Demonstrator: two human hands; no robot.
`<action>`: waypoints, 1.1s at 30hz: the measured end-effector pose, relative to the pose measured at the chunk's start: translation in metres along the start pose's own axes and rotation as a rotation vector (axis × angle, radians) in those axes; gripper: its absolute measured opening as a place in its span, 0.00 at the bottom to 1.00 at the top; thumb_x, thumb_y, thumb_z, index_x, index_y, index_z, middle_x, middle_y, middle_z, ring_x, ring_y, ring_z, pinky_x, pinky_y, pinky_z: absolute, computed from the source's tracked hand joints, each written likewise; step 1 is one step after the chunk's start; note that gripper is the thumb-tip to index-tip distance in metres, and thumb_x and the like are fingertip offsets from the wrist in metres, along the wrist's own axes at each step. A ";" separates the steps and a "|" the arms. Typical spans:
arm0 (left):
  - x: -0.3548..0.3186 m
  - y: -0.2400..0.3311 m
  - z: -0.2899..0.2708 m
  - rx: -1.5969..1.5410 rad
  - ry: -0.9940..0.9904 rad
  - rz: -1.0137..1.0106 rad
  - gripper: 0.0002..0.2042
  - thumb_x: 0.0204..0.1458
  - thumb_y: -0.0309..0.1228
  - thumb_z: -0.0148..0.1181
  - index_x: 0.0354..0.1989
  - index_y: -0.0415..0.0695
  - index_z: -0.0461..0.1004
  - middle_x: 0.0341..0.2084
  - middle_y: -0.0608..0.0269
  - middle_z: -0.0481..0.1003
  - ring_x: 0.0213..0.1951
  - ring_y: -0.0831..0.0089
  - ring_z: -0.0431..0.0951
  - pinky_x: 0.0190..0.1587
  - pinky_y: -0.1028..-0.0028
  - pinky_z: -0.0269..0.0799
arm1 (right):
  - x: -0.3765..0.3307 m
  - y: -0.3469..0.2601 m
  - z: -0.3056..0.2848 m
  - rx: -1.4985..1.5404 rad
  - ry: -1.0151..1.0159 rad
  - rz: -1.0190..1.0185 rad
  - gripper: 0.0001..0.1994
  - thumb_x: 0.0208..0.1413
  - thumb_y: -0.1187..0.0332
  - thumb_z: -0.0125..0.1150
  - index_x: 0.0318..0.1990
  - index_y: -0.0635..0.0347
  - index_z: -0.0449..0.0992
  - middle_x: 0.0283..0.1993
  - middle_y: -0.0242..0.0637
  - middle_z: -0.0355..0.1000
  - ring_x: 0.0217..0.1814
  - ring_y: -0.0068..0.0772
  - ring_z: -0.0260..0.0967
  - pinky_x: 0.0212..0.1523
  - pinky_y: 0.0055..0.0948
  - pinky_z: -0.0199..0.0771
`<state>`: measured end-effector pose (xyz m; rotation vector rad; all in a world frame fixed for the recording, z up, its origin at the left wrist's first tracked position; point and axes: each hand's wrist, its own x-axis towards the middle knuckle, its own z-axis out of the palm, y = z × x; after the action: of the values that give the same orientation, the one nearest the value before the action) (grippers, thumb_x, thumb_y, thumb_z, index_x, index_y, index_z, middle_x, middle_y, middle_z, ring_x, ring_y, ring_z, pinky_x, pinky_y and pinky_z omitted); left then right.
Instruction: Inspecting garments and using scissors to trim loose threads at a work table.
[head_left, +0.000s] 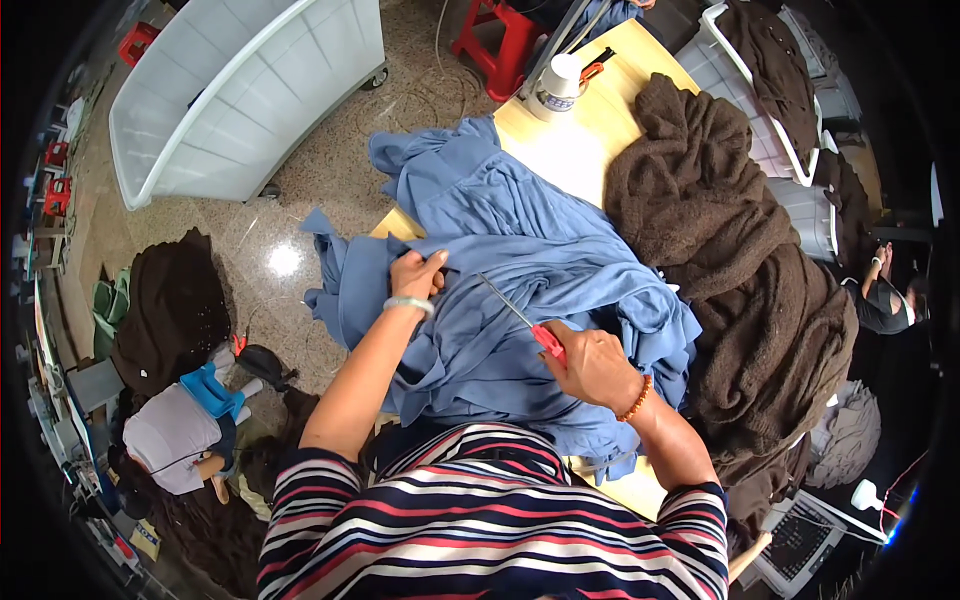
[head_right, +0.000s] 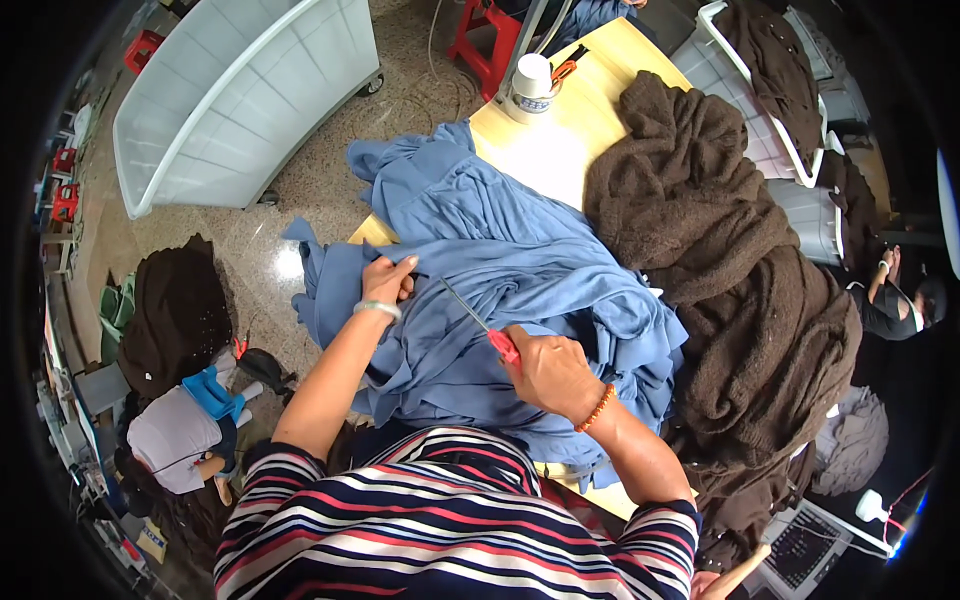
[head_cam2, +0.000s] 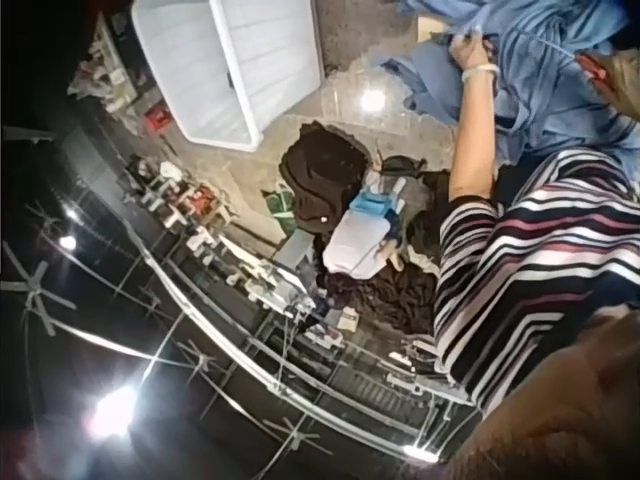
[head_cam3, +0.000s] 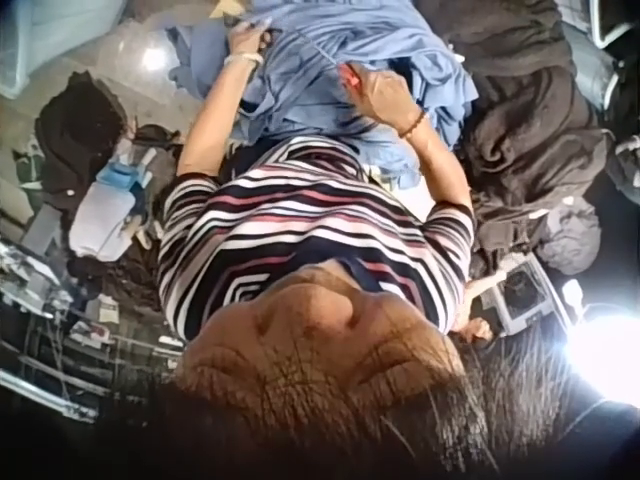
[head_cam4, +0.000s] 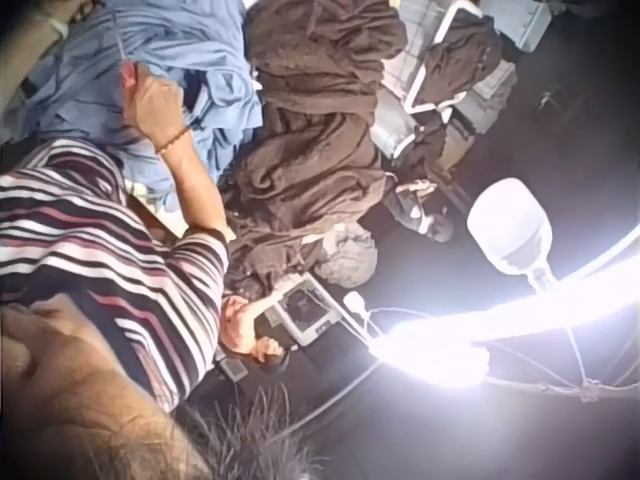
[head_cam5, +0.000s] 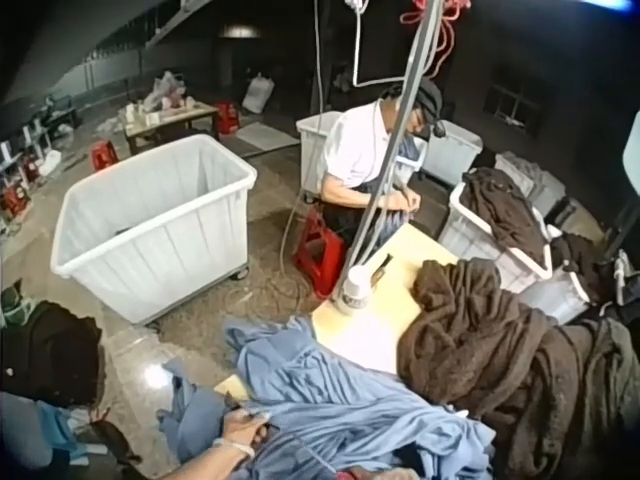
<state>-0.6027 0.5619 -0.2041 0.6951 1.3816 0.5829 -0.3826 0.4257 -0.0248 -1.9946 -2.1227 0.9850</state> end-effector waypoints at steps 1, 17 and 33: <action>-0.005 -0.002 -0.003 0.004 -0.001 0.000 0.09 0.51 0.30 0.66 0.29 0.38 0.75 0.16 0.65 0.73 0.17 0.78 0.71 0.19 0.78 0.65 | 0.002 0.002 -0.001 -0.030 -0.039 0.006 0.14 0.55 0.63 0.59 0.44 0.60 0.71 0.24 0.49 0.74 0.27 0.54 0.74 0.28 0.46 0.74; -0.036 -0.025 -0.026 0.450 0.103 0.894 0.06 0.41 0.20 0.66 0.30 0.38 0.80 0.32 0.52 0.80 0.38 0.56 0.78 0.43 0.65 0.72 | 0.063 -0.015 -0.017 -0.028 -0.306 -0.103 0.14 0.54 0.59 0.60 0.41 0.60 0.72 0.25 0.52 0.73 0.30 0.61 0.72 0.32 0.53 0.71; -0.167 -0.048 -0.130 -0.293 0.297 -0.073 0.12 0.54 0.29 0.64 0.18 0.45 0.73 0.19 0.74 0.71 0.22 0.80 0.70 0.28 0.78 0.65 | -0.015 0.026 0.067 0.069 -0.127 -0.023 0.16 0.52 0.64 0.58 0.46 0.60 0.72 0.25 0.51 0.74 0.27 0.54 0.75 0.27 0.49 0.74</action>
<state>-0.7511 0.4201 -0.1343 0.3294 1.5475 0.8351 -0.3886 0.3840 -0.0853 -1.9194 -2.1361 1.1940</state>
